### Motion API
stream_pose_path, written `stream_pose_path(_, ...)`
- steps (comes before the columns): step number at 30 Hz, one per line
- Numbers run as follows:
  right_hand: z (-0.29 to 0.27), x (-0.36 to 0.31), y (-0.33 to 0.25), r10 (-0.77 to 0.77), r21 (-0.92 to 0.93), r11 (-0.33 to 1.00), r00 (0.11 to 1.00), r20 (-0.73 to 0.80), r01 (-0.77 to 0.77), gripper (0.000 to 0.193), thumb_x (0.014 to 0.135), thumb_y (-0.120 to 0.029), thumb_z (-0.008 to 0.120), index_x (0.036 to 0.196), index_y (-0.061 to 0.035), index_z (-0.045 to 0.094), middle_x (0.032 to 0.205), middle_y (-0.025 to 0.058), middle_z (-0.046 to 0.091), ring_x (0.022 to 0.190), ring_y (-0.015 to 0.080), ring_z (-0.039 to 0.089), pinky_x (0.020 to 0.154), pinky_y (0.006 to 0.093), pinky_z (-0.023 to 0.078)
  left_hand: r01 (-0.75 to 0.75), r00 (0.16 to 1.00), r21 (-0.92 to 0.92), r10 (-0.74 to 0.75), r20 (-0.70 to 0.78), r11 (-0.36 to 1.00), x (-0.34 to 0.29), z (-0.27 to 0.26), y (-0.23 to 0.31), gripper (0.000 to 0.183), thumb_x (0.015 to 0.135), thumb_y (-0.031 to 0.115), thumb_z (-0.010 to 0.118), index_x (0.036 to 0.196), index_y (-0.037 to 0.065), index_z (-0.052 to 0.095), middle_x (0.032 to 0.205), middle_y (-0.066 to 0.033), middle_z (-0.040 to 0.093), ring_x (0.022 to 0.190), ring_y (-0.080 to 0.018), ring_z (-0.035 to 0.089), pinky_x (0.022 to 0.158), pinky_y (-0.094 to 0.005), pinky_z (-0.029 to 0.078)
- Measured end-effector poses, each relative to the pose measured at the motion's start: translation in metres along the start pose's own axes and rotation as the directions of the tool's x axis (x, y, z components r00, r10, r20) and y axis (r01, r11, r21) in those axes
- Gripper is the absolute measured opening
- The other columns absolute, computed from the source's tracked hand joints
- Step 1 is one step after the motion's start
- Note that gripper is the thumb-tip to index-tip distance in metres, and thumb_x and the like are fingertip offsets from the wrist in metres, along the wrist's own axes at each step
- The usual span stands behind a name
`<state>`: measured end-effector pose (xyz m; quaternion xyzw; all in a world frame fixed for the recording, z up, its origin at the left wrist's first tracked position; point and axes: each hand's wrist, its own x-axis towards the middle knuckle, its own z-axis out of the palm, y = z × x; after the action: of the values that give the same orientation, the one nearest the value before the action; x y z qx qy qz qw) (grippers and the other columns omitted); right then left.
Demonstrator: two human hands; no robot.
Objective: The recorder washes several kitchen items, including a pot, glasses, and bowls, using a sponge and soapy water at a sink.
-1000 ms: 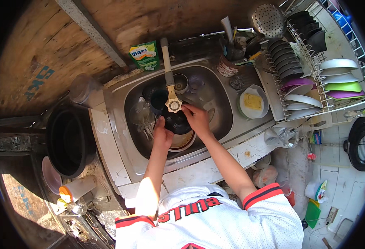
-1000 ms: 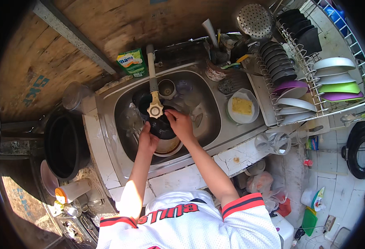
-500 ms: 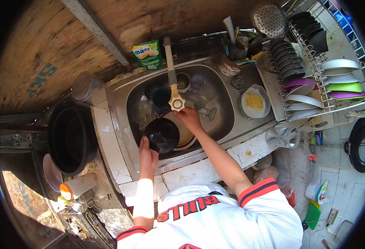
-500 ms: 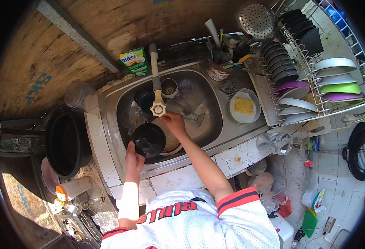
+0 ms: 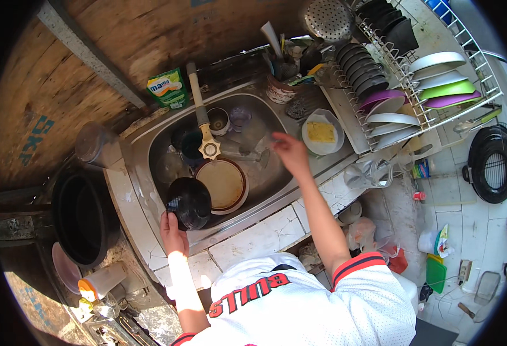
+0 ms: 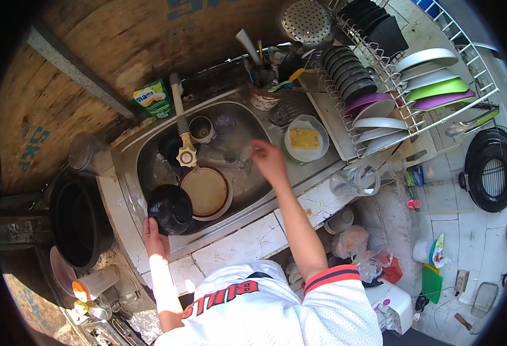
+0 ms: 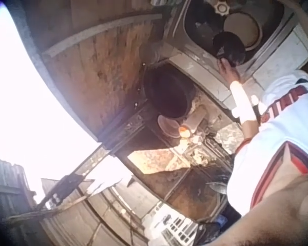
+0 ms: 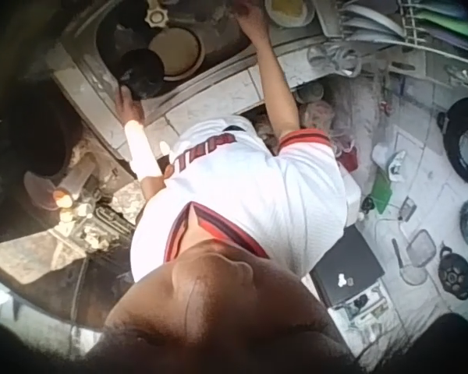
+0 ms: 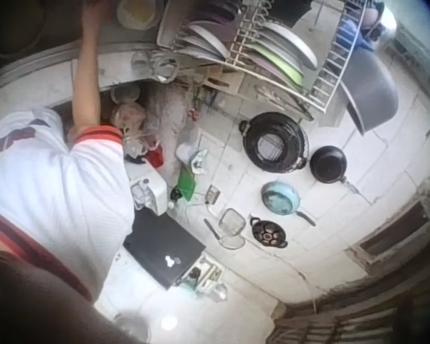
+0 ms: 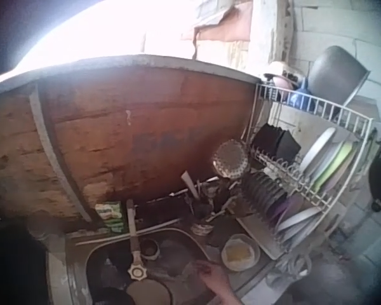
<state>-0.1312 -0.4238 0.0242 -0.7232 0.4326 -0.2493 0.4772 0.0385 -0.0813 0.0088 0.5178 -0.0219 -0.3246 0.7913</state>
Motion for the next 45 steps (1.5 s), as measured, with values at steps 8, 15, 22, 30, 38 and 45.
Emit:
stream_pose_path(8,-0.138,0.073,0.066,-0.070,-0.799,0.575,0.983,0.168,0.177,0.061,0.065,-0.032,0.075,0.120,-0.0121,0.059,0.112,0.0195,0.061,0.111,0.0338,0.055,0.096,0.0432,0.042,-0.750,0.658,0.661,-0.088,0.748,0.009,-0.050,0.069,0.041,0.015,0.075,0.011,0.069,0.087,0.009,0.061,0.094,-0.0086,0.054,0.101,-0.0303,0.053,0.093,-0.0442,0.038)
stream_pose_path(15,-0.120,0.088,0.103,0.008,-0.851,0.513,0.991,0.134,0.111,0.061,0.069,-0.031,0.068,0.127,-0.0193,0.054,0.115,0.0217,0.058,0.112,0.0380,0.053,0.097,0.0456,0.042,-0.867,0.497,0.478,-0.161,0.853,-0.142,-0.070,0.074,-0.005,0.014,0.074,0.017,0.068,0.087,0.017,0.062,0.121,-0.0069,0.048,0.122,-0.0309,0.041,0.096,-0.0507,0.034)
stream_pose_path(22,-0.127,0.084,0.099,-0.020,-0.731,0.682,1.000,0.002,0.015,0.050,0.075,-0.037,0.063,0.119,-0.0131,0.060,0.109,0.0221,0.062,0.102,0.0395,0.059,0.087,0.0447,0.049,-0.699,0.665,0.643,-0.045,0.745,0.313,-0.072,0.062,-0.027,0.026,0.071,0.016,0.076,0.093,0.010,0.064,0.137,-0.0189,0.036,0.133,-0.0399,0.029,0.103,-0.0514,0.034)
stream_pose_path(30,-0.118,0.067,0.030,0.181,-0.393,0.880,0.953,-0.243,-0.268,0.047,0.084,-0.046,0.056,0.103,-0.0043,0.066,0.094,0.0215,0.066,0.089,0.0359,0.064,0.077,0.0411,0.049,-0.190,0.982,0.611,0.133,0.137,0.768,-0.066,0.057,-0.075,0.061,0.076,-0.005,0.044,0.137,-0.004,0.037,0.147,-0.0259,0.025,0.130,-0.0350,0.039,0.103,-0.0369,0.037)
stream_pose_path(38,-0.068,-0.001,-0.028,0.311,0.269,0.881,0.904,0.292,-0.389,0.042,0.090,-0.040,0.054,0.116,-0.0067,0.056,0.089,0.0038,0.064,0.062,0.0097,0.057,0.049,0.0243,0.044,0.328,0.943,0.097,-0.332,0.029,0.940,-0.021,0.076,-0.048,0.059,0.074,-0.007,0.034,0.132,-0.007,0.044,0.128,-0.0169,0.053,0.113,-0.0223,0.055,0.096,-0.0312,0.044)
stream_pose_path(45,0.049,-0.095,-0.066,0.059,0.028,0.995,0.797,0.601,-0.095,0.049,0.086,-0.028,0.062,0.123,0.0013,0.048,0.113,0.0208,0.058,0.102,0.0284,0.060,0.086,0.0341,0.047,0.417,0.909,-0.125,-0.417,0.026,0.900,0.007,0.055,-0.062,0.051,0.074,0.006,0.042,0.124,-0.003,0.043,0.115,-0.0154,0.054,0.109,-0.0263,0.054,0.093,-0.0384,0.047)
